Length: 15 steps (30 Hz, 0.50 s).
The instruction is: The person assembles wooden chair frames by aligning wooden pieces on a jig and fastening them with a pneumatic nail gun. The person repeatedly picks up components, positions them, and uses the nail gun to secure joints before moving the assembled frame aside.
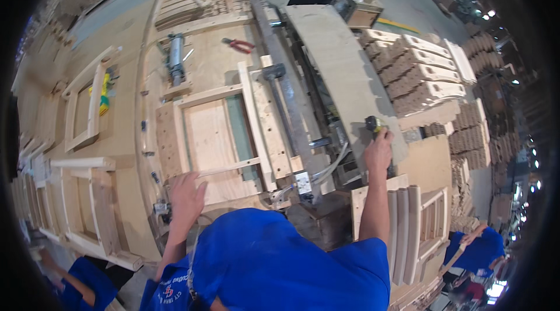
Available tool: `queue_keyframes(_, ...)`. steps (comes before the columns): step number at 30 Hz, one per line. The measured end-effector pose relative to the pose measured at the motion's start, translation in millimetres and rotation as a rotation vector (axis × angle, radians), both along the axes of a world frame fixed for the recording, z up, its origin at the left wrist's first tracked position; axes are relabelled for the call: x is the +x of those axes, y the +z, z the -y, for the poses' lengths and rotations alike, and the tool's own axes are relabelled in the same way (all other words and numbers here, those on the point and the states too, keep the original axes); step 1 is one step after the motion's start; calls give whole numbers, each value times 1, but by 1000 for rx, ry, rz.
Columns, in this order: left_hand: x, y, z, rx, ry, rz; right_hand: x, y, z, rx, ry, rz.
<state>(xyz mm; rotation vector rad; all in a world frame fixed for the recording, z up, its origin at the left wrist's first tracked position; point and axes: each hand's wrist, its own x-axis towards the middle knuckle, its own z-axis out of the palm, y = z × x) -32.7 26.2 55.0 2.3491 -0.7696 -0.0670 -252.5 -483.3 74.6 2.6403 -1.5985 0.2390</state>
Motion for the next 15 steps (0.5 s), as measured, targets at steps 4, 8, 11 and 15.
queue_keyframes(4, 16, -33, 32, 107, -179, 41, -12, -16, 3, -220, 59, -2)
queue_keyframes(8, 22, -52, 48, 225, -282, -2, 5, -21, -47, -162, 388, 302)
queue_keyframes(11, 26, -60, 60, 274, -304, -90, 1, -29, -128, 735, 515, 706)
queue_keyframes(15, 36, -68, 73, 299, -351, -96, -22, -37, -198, 1225, 453, 678)
